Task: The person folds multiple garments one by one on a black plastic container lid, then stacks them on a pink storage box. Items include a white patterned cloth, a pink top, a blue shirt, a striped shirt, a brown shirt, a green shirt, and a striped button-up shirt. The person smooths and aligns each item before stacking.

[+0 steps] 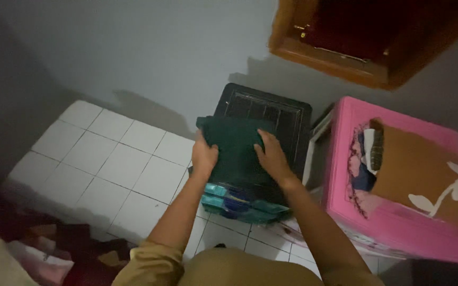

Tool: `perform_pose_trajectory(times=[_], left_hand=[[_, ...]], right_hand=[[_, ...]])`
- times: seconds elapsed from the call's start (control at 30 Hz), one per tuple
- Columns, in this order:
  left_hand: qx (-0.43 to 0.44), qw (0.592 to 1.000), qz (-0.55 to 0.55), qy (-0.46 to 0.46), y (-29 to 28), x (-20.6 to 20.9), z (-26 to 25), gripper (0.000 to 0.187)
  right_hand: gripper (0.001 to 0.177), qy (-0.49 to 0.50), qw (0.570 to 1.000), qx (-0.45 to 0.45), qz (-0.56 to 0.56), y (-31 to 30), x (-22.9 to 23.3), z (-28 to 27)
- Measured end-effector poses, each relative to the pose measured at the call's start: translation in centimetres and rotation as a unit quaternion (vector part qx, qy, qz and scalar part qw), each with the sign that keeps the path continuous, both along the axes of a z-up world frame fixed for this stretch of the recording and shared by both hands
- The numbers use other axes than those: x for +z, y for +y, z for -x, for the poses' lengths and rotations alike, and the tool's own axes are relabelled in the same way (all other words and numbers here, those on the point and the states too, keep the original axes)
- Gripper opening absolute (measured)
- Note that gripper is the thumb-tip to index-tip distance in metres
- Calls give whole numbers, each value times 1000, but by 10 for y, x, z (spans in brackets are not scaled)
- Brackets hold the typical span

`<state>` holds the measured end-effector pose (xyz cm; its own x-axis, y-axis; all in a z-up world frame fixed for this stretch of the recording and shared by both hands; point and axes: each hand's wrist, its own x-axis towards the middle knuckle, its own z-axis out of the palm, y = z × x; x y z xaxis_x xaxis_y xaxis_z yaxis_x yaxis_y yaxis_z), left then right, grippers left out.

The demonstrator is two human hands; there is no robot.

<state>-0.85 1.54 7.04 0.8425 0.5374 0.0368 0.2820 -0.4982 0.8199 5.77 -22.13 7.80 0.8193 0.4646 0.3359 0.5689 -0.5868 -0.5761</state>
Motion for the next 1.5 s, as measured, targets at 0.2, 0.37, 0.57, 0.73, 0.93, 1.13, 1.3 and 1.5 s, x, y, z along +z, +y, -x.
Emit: perform_pose_trajectory(times=[0.2,0.37,0.57,0.73,0.93,1.13,1.3,1.5], left_hand=[[-104,926,-362,-33,-33,4,12,83],[-166,900,-399,45,-37,-34,12,74],[-172,891,-419,33,-36,-44,9,76],[-178,914,-365,-14,-31,-49,11,72],[-122,969,-199,-81,-34,-32,-1,64],[-5,972,-54,-230,-34,20,-7,61],[40,948,-52,-310,-31,37,1,62],[-54,978,-93,-179,-40,5,-9,56]], right_hand=[[70,-24,968,-59,244,7,-31,5],[67,38,965,-74,249,7,-71,-18],[85,257,939,-219,-59,-15,-85,-56],[85,545,801,-198,-145,-22,-9,-48],[100,255,955,-120,-90,20,98,-64],[60,-117,983,-60,128,37,201,-19],[42,-127,955,-13,268,34,143,35],[40,57,980,37,188,1,11,76]])
